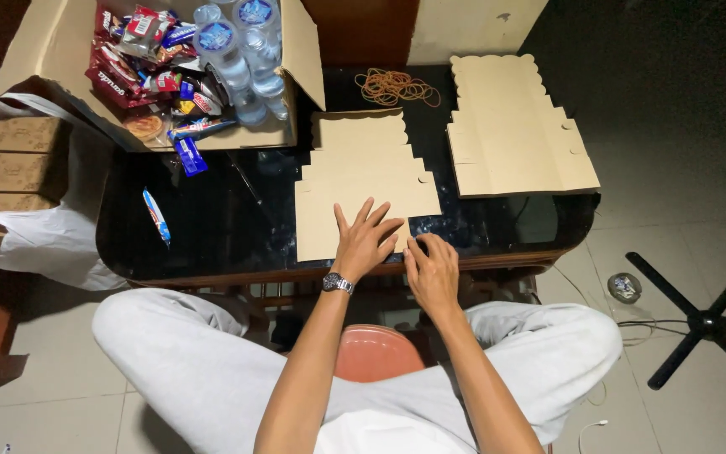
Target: Folding a pre-cut cardboard box template into its final shape by following pre-scored lines.
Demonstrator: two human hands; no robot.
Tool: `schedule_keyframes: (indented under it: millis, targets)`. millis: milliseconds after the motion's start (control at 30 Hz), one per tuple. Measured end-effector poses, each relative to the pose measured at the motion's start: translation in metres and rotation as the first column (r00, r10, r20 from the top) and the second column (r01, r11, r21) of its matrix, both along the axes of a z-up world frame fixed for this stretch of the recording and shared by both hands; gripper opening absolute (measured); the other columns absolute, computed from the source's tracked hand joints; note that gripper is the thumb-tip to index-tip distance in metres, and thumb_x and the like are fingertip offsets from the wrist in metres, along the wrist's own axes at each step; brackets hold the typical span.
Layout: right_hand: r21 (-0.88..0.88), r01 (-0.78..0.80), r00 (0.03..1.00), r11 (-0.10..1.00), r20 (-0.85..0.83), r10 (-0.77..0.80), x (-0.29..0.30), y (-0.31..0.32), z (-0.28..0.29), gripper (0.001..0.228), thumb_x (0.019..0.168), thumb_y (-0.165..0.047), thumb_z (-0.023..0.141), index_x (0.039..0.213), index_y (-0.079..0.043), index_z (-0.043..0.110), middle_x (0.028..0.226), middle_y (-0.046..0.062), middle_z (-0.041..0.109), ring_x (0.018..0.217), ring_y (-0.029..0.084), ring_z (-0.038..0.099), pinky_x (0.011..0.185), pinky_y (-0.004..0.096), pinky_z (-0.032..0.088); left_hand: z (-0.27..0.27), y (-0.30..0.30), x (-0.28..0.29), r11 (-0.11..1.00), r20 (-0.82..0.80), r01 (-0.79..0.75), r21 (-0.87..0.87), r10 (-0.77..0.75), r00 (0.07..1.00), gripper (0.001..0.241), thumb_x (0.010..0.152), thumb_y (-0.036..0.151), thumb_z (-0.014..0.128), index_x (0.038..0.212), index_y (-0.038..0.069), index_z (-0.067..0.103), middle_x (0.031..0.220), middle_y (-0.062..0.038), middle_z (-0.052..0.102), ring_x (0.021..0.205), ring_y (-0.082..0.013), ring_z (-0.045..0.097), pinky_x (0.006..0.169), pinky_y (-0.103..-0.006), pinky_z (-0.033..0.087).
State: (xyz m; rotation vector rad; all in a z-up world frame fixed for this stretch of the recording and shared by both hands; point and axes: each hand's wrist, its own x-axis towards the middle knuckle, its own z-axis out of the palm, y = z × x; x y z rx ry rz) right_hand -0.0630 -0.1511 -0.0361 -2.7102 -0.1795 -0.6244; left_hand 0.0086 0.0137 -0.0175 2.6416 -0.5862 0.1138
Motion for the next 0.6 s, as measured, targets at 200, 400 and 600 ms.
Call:
schedule_keyframes:
  millis: [200, 400, 600]
  targets:
    - [-0.141, 0.082, 0.996, 0.987, 0.035, -0.078, 0.016, 0.002, 0.0, 0.03, 0.104, -0.038, 0.056, 0.123, -0.023, 0.075, 0.112, -0.002, 0.066, 0.121, 0.019, 0.058, 0.1, 0.041, 0.042, 0.0, 0.0, 0.002, 1.0, -0.011, 0.014, -0.009, -0.014, 1.0, 0.033, 0.099, 0.045, 0.051, 0.129, 0.043, 0.064, 0.153, 0.004, 0.053, 0.151, -0.0246, 0.033, 0.115, -0.0762, -0.003]
    - [-0.2, 0.115, 0.992, 0.973, 0.077, -0.101, 0.035, 0.005, 0.0, 0.028, 0.102, -0.041, 0.055, 0.119, -0.03, 0.075, 0.093, 0.0, 0.061, 0.104, 0.024, 0.059, 0.085, 0.043, 0.042, -0.002, 0.0, 0.002, 1.0, 0.006, 0.009, 0.02, -0.009, 1.0, 0.033, 0.098, 0.045, 0.053, 0.129, 0.043, 0.063, 0.153, 0.005, 0.052, 0.151, -0.0238, 0.034, 0.115, -0.0768, 0.0]
    - [-0.186, 0.112, 0.993, 0.976, 0.068, -0.101, 0.034, 0.004, 0.001, 0.03, 0.102, -0.043, 0.054, 0.118, -0.03, 0.076, 0.091, 0.001, 0.061, 0.101, 0.025, 0.06, 0.083, 0.042, 0.042, -0.005, -0.001, 0.003, 1.0, 0.031, 0.002, 0.029, -0.003, 1.0, 0.033, 0.097, 0.045, 0.053, 0.128, 0.042, 0.065, 0.152, 0.006, 0.053, 0.15, -0.0234, 0.034, 0.115, -0.0766, 0.0]
